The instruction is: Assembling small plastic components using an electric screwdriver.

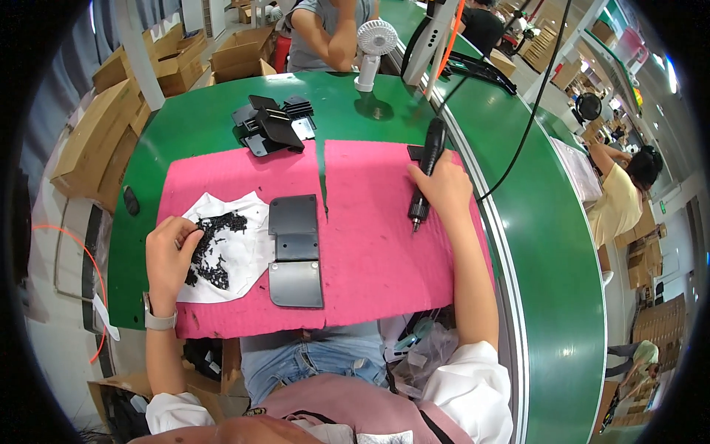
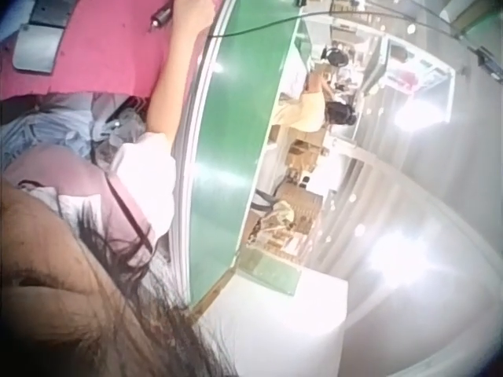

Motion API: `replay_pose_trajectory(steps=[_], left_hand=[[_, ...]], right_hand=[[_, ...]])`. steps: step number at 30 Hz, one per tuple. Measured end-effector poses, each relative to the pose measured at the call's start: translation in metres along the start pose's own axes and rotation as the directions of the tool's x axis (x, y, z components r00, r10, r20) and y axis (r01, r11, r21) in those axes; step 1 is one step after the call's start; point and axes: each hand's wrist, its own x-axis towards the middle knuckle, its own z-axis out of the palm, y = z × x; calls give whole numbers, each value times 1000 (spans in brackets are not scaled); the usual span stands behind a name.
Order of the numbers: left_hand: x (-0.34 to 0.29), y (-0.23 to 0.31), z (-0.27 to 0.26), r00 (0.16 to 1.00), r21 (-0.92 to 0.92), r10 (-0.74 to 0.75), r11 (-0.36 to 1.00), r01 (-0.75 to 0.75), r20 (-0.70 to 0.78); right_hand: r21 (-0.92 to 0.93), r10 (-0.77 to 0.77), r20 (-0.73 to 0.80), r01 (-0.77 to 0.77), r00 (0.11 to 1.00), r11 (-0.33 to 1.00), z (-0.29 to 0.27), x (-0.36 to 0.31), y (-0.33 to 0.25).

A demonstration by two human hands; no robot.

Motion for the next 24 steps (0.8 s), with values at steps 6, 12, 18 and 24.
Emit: replay_pose_trajectory(steps=[6,12,18,24], left_hand=[[-2,-11,4,995,18,91,996,-90,-51],[1,-2,1,999,-38,23,999,-24,-29],[19,12,10,993,-437,-59,894,99,105],[40,61,31,955,-683,32,706,188,295]], right_hand=[[339,-9,103,-27,995,940,13,26,-6],[795,-118,173,-68,978,603,2,30,-43],[913,-426,162,-299,890,-278,-68,19,-127],[698,-525,-78,-329,848,-636,-95,-3,-166]])
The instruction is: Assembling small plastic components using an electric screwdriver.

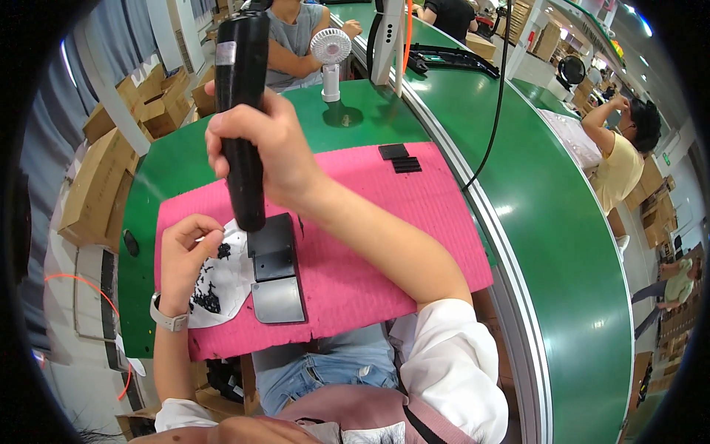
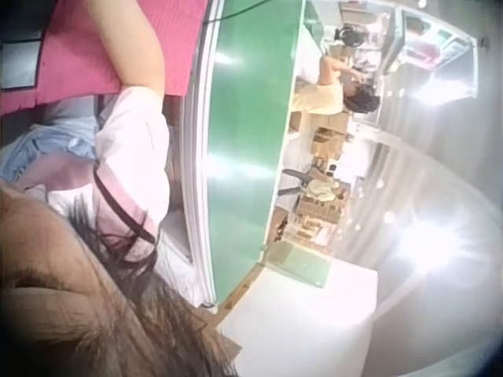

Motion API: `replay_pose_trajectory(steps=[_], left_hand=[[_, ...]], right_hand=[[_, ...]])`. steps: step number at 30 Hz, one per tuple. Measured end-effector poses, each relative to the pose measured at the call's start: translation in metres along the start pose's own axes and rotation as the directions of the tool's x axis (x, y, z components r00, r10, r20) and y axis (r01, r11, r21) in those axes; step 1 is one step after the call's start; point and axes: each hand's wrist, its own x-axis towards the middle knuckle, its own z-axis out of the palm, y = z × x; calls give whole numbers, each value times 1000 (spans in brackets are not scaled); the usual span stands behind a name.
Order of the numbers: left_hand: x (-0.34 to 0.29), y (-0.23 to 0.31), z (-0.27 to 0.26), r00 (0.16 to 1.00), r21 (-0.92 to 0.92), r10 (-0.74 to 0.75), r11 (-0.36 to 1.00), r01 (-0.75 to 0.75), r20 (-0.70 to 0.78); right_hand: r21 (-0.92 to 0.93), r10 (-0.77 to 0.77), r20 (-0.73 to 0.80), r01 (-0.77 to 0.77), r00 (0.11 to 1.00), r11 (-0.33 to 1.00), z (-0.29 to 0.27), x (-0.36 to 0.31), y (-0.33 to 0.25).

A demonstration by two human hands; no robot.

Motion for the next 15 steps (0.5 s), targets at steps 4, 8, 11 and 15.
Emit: replay_pose_trajectory(steps=[4,8,11,15], left_hand=[[2,4,14,996,-47,-33,998,37,77],[-2,-2,20,986,-106,-77,990,93,146],[-4,-3,22,986,-117,-30,992,49,161],[-6,-5,21,988,-98,-12,995,27,153]], right_hand=[[40,-59,19,58,998,998,9,-25,-16],[63,-186,14,184,983,981,4,-29,-20],[87,-188,-4,188,982,978,1,-29,-14],[-65,-129,107,136,986,988,-7,-29,-9]])
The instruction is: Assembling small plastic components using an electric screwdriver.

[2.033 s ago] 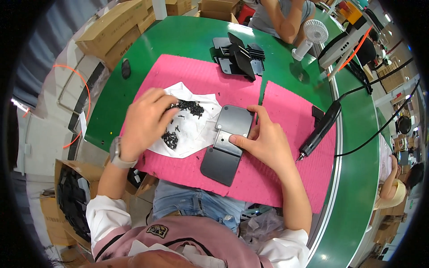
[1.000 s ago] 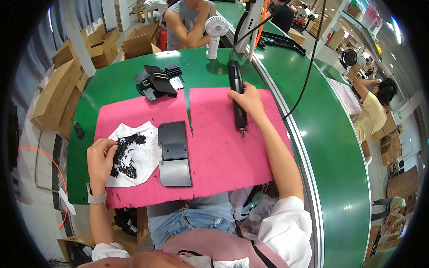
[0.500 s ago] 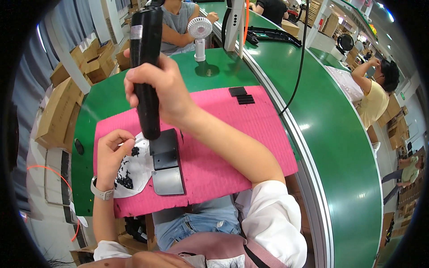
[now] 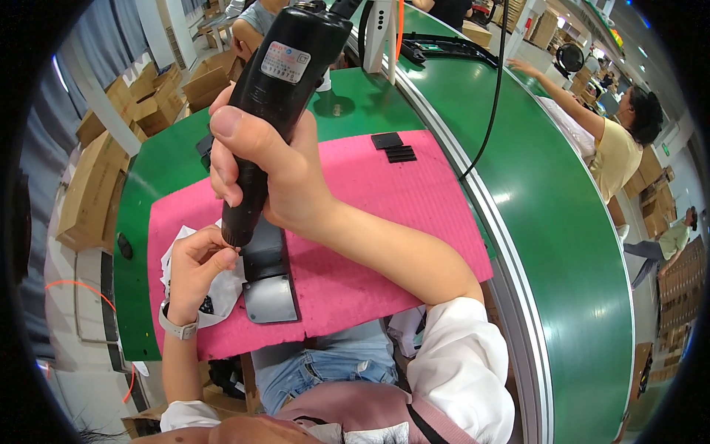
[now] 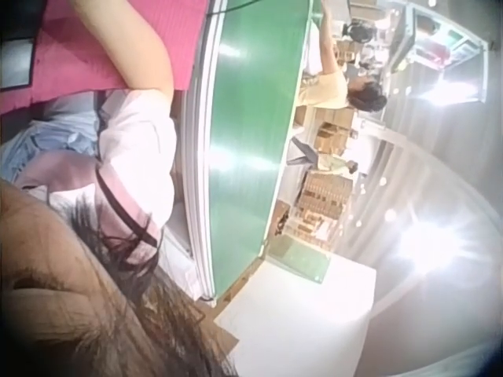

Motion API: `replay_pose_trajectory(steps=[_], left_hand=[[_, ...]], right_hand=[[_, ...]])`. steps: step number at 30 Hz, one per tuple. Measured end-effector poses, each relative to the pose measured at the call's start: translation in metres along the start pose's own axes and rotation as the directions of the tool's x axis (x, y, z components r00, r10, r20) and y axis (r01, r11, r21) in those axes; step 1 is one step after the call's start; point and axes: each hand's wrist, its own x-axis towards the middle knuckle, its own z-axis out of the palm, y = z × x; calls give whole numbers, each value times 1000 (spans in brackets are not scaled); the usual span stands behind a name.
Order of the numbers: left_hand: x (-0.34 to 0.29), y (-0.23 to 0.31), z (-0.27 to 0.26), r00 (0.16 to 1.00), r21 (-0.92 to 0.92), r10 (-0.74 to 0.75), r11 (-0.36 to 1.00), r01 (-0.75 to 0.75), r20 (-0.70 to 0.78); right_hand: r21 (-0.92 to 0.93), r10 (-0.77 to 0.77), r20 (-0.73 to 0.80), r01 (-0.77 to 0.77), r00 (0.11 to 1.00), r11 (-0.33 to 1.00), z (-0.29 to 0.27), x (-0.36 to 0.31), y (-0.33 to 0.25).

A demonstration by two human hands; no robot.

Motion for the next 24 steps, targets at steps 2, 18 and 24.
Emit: replay_pose_trajectory(steps=[2,18,24], left_hand=[[0,-3,0,999,40,-18,999,17,28],[-8,6,12,974,479,219,850,-220,60],[-17,-9,0,975,305,218,932,-193,-49]], right_hand=[[22,-14,-5,14,1000,1000,2,-2,3],[-110,95,-311,-135,946,985,29,-13,12],[-116,183,-316,-229,931,966,16,-12,14]])
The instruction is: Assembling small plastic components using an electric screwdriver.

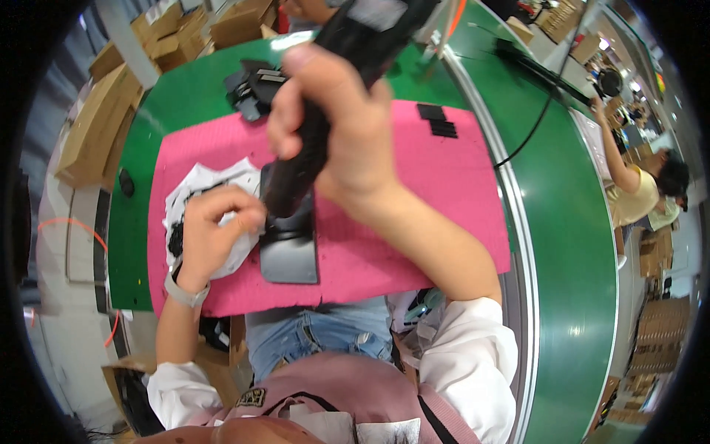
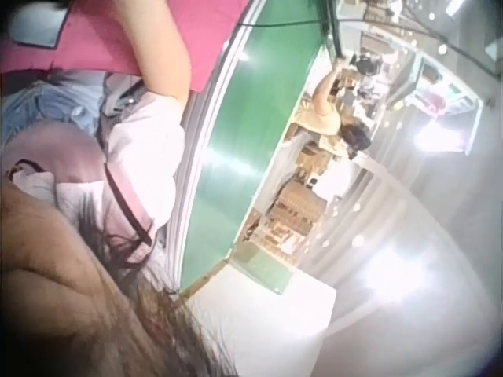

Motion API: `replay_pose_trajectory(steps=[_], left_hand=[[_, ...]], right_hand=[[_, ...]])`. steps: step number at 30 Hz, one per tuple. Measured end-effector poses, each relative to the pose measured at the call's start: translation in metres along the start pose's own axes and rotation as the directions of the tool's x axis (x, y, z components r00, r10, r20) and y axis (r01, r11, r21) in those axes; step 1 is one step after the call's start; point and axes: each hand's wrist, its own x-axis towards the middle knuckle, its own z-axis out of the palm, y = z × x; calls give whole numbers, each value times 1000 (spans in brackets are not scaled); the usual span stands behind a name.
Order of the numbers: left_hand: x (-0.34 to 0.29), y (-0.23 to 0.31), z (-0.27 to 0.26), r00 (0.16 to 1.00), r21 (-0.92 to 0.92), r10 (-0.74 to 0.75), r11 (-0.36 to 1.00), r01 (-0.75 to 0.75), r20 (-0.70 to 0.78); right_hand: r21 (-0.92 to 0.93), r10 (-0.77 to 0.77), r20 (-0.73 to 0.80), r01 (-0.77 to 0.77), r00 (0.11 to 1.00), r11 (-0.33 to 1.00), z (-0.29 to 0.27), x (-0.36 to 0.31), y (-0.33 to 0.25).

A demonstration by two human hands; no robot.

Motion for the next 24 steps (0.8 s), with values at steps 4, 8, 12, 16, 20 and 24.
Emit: replay_pose_trajectory(steps=[4,8,12,16,20,24], left_hand=[[-3,-3,0,989,-11,-79,997,79,-125],[-14,-13,6,977,33,-169,984,175,-130],[-15,-12,11,965,23,-254,966,256,-63],[-14,-15,13,961,44,-276,960,277,-17],[-13,-16,15,949,0,-316,949,316,12],[-14,-17,16,947,-39,-322,946,322,5]], right_hand=[[-114,-60,146,77,988,990,-21,-3,-12],[-171,-66,227,106,972,980,-32,-6,-7],[-185,-75,227,119,971,976,-32,-9,0],[-162,-64,198,97,978,982,-30,-12,6],[-206,-54,227,102,972,973,-28,-12,9],[-206,11,333,61,943,977,-22,-13,11]])
